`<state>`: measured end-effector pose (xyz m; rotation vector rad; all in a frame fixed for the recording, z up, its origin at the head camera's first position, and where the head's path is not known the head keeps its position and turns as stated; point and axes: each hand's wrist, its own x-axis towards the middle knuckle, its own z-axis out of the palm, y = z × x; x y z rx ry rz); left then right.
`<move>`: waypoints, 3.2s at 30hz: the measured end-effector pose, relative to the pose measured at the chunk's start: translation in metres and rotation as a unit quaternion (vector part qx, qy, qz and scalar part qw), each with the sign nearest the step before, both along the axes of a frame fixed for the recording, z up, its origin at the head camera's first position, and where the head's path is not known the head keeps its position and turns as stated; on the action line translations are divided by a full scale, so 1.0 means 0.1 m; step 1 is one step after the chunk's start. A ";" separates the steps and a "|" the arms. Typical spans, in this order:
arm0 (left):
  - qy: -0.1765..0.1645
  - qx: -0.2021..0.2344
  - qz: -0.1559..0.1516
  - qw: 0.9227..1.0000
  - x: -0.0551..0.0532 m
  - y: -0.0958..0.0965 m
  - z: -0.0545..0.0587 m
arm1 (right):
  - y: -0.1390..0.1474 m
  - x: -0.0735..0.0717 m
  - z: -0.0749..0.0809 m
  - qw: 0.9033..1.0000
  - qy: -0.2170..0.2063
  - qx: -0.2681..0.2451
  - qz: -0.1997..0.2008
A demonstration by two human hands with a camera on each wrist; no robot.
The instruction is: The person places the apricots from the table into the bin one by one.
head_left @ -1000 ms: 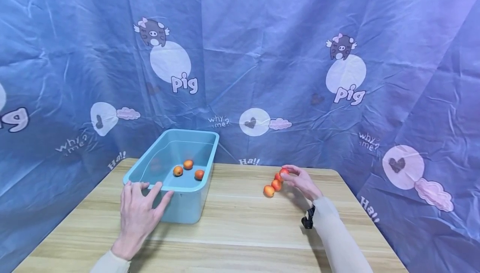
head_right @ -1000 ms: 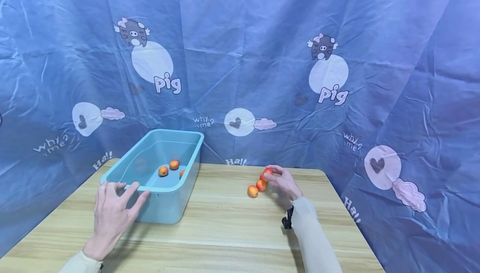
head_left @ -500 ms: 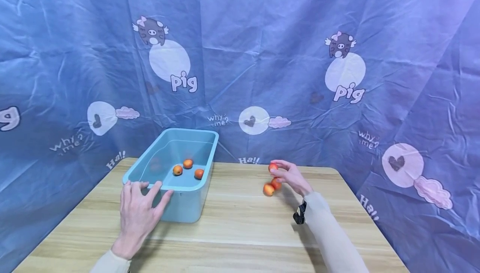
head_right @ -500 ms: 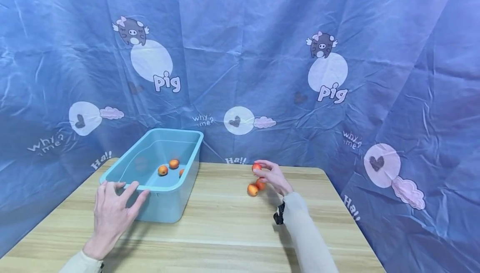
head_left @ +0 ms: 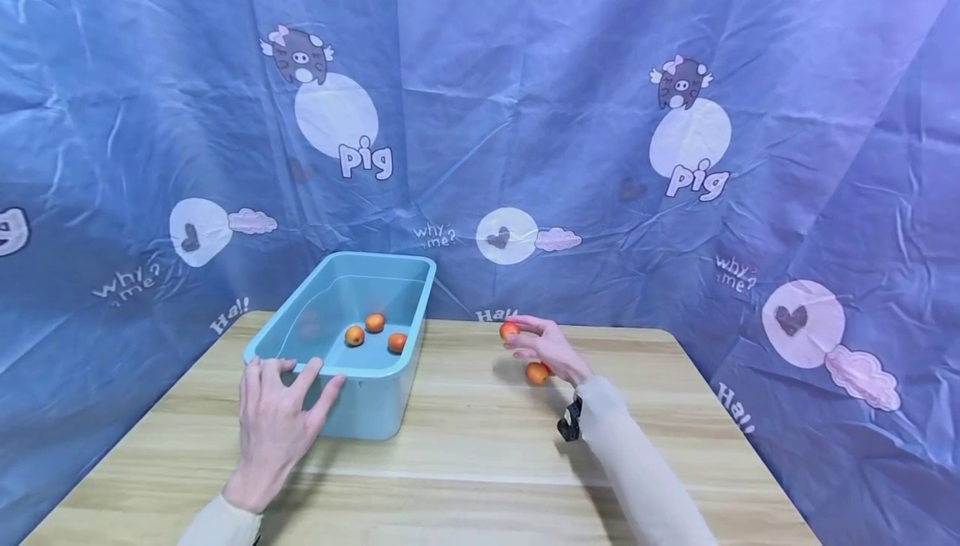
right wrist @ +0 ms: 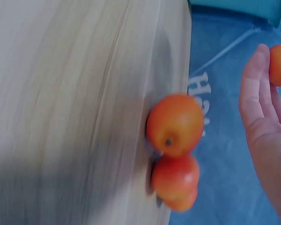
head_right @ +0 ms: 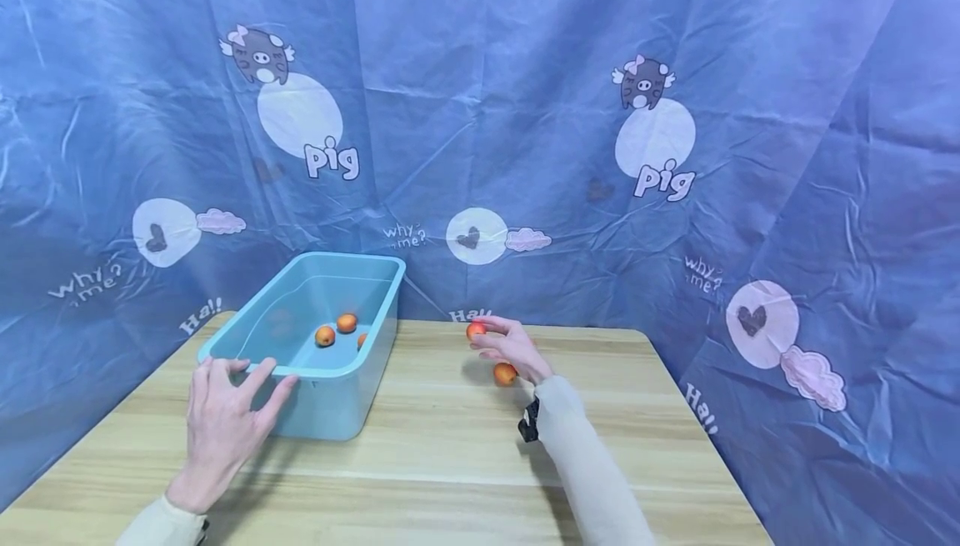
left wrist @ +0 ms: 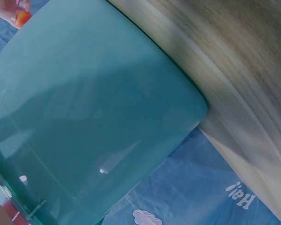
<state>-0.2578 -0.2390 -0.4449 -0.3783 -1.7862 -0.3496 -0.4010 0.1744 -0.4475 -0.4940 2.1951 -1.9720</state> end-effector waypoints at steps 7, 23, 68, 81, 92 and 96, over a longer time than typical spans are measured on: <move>0.002 0.001 -0.003 1.000 -0.05 -0.02 0.02 | -0.24 -0.06 0.08 0.999 0.031 0.004 0.008; 0.001 0.004 -0.010 1.000 -0.11 -0.04 0.02 | -0.74 -0.08 0.31 0.998 0.061 -0.017 0.028; -0.004 0.001 -0.006 1.000 -0.09 -0.04 0.00 | -1.79 -0.15 0.90 0.989 0.140 -0.036 0.023; -0.007 0.000 -0.004 1.000 -0.09 -0.03 0.01 | -2.07 -0.25 0.94 0.985 0.171 0.015 -0.005; -0.006 -0.004 -0.001 1.000 -0.09 -0.02 0.01 | -2.23 -0.25 0.98 0.977 0.164 0.134 -0.031; -0.010 -0.004 0.000 1.000 -0.09 -0.02 0.01 | -2.27 -0.25 0.97 0.972 0.153 0.175 -0.044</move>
